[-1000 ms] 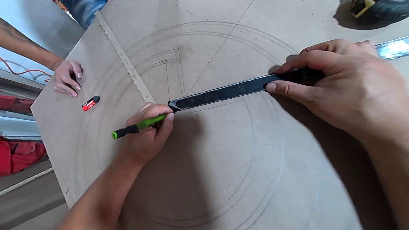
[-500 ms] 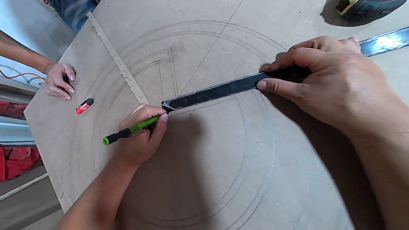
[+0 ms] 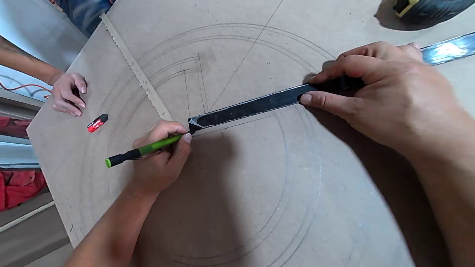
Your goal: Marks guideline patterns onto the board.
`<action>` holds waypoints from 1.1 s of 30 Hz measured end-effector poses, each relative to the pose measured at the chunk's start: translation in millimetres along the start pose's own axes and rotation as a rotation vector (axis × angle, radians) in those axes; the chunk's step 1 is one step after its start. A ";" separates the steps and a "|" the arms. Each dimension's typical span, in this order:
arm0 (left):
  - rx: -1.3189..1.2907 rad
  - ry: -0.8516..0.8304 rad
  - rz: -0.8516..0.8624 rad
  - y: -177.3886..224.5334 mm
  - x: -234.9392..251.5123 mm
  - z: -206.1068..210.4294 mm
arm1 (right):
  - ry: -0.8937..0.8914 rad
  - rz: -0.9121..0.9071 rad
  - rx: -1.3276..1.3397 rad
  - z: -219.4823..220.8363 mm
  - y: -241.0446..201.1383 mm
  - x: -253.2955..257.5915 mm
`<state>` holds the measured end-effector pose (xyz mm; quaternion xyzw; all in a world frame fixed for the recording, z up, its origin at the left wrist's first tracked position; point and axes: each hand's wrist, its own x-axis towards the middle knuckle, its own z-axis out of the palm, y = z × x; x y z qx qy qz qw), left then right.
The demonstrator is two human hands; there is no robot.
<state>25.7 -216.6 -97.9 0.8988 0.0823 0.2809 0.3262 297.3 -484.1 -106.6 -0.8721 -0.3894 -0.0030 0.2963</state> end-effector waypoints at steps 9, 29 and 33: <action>0.072 -0.014 -0.014 1.3 1.4 2.5 | -0.005 0.018 -0.003 -0.6 -0.8 0.4; 0.030 -0.089 0.048 32.5 35.1 46.8 | -0.019 0.031 -0.014 1.0 -2.8 2.5; 0.050 -0.172 0.100 47.7 52.5 67.4 | -0.029 0.043 -0.017 0.0 -4.2 2.6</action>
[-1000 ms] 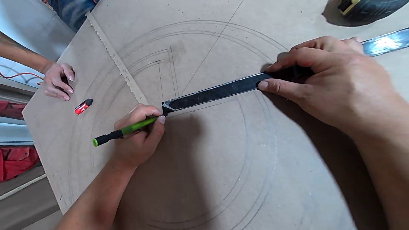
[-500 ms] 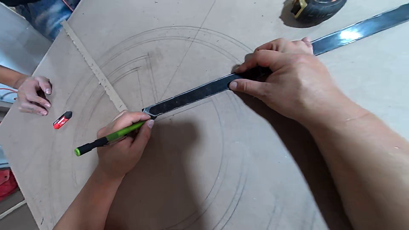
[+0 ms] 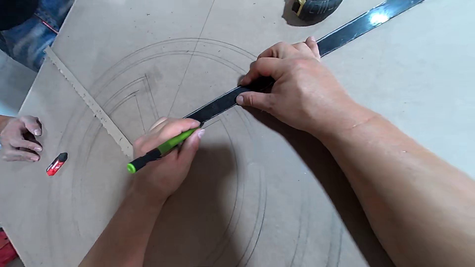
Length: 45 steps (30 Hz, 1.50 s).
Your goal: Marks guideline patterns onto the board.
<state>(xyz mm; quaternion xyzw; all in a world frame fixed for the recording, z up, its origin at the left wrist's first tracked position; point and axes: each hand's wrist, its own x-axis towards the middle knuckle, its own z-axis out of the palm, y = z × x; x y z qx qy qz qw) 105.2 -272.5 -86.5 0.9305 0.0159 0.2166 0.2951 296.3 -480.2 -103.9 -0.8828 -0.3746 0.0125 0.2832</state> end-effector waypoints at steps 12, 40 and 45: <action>-0.017 -0.008 0.016 12.3 19.7 21.8 | -0.016 0.004 -0.010 -1.4 -1.5 0.5; -0.133 0.124 -0.140 -45.1 -59.9 -60.7 | 0.076 -0.138 0.057 17.1 32.6 5.3; -0.037 0.123 -0.137 -42.4 -59.1 -58.3 | 0.079 -0.141 0.052 15.5 30.2 4.5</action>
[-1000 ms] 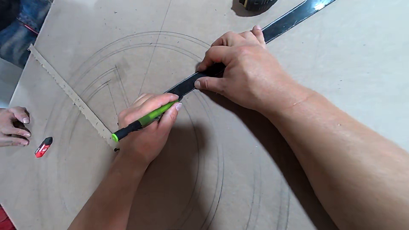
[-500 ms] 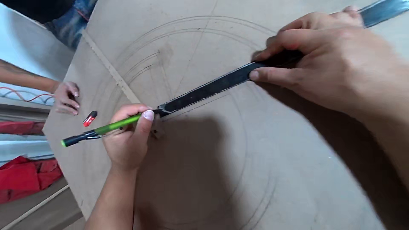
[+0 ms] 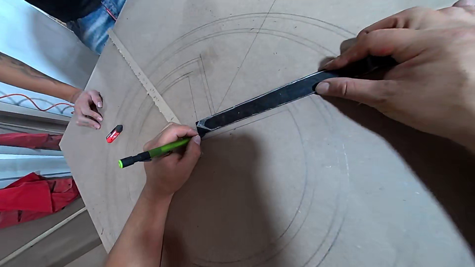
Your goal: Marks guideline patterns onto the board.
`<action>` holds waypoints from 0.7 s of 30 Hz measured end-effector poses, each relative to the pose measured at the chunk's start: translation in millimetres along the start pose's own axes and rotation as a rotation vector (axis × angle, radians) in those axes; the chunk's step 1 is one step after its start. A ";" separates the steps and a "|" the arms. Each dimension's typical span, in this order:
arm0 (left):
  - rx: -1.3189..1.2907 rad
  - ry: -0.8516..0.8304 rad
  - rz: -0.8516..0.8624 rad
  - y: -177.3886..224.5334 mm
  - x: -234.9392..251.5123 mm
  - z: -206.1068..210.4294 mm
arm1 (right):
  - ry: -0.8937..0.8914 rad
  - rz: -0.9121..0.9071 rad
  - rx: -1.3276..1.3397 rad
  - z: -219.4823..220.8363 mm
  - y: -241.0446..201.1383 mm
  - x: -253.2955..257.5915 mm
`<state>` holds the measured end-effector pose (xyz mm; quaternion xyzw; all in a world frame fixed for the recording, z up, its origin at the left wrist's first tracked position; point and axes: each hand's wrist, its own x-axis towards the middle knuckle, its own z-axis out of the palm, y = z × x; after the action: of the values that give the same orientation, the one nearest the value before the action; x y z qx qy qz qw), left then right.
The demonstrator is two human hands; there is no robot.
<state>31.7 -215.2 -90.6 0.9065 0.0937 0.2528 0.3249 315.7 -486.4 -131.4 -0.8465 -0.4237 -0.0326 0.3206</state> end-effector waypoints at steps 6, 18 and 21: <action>0.061 -0.004 0.021 5.3 2.5 5.2 | -0.015 0.028 -0.005 -5.9 -11.1 -0.9; 0.013 -0.123 0.011 44.7 40.2 55.9 | -0.109 0.129 -0.053 -15.7 -28.5 2.5; 0.012 -0.125 0.018 56.4 50.7 74.0 | -0.122 0.146 -0.049 -16.0 -30.1 3.3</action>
<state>113.8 -281.9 -83.4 0.9233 0.0665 0.1980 0.3223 299.1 -480.2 -102.1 -0.8832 -0.3786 0.0322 0.2748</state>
